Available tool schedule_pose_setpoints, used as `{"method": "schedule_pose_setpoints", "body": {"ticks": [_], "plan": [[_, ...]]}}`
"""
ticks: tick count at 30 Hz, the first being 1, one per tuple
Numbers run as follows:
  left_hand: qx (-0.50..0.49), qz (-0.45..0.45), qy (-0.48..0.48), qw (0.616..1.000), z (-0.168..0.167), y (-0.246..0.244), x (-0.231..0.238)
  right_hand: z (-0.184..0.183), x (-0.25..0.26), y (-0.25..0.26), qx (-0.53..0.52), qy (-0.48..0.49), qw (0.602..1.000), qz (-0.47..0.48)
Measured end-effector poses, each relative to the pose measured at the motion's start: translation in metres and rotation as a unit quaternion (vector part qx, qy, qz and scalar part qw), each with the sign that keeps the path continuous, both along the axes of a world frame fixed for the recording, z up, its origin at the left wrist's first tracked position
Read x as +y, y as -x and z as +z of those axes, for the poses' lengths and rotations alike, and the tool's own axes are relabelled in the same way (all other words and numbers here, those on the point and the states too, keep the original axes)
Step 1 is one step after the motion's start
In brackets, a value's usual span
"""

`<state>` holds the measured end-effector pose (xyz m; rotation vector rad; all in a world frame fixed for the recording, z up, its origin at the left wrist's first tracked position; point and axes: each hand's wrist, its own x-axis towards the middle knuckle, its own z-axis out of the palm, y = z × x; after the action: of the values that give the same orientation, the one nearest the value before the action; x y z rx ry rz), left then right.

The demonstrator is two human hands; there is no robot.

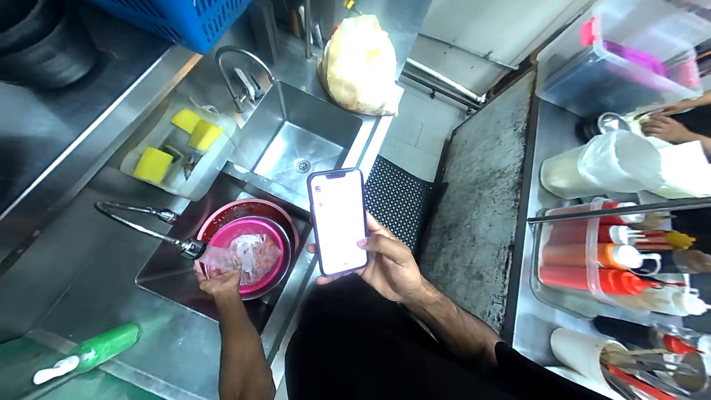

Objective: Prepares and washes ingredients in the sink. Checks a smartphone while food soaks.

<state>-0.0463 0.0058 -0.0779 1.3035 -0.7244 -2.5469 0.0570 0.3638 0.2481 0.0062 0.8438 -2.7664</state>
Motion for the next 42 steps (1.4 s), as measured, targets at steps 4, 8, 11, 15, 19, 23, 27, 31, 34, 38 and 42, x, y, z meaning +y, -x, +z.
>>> {"method": "schedule_pose_setpoints", "body": {"ticks": [4, 8, 11, 15, 19, 23, 27, 31, 34, 38, 42], "plan": [[-0.08, -0.077, -0.011, 0.994, -0.01, -0.004, 0.0, 0.0, -0.001, 0.002, 0.003, 0.007, 1.0, 0.008], [-0.102, -0.115, -0.012, 0.988, -0.018, -0.008, 0.003, 0.0, -0.003, 0.003, 0.008, 0.006, 1.0, 0.008], [-0.106, -0.12, -0.014, 0.987, -0.023, -0.009, 0.005, 0.0, -0.004, 0.003, 0.011, 0.005, 1.0, 0.011], [-0.103, -0.117, -0.012, 0.988, -0.028, -0.01, 0.006, 0.002, -0.005, 0.003, 0.019, -0.008, 1.0, 0.006], [-0.102, -0.117, -0.017, 0.988, -0.025, -0.009, 0.005, 0.002, -0.007, 0.004, 0.026, -0.015, 1.0, 0.003], [-0.097, -0.114, -0.021, 0.989, -0.023, -0.009, 0.005, 0.003, -0.009, 0.003, 0.027, -0.019, 0.999, -0.001], [-0.096, -0.105, -0.026, 0.989, -0.022, -0.01, 0.005, 0.004, -0.01, 0.003, 0.03, -0.022, 0.999, -0.005], [-0.098, -0.1, -0.032, 0.99, -0.02, -0.01, 0.006, 0.004, -0.011, 0.002, 0.029, -0.027, 0.999, -0.005], [-0.098, -0.099, -0.032, 0.99, -0.022, -0.01, 0.006, 0.004, -0.011, 0.001, 0.03, -0.03, 0.999, -0.006], [-0.09, -0.118, -0.017, 0.989, -0.022, -0.012, 0.007, 0.007, -0.01, 0.001, 0.02, -0.002, 1.0, 0.013], [-0.093, -0.118, -0.022, 0.988, -0.023, -0.013, 0.005, 0.005, -0.009, 0.002, 0.021, 0.018, 0.999, 0.03]]}}
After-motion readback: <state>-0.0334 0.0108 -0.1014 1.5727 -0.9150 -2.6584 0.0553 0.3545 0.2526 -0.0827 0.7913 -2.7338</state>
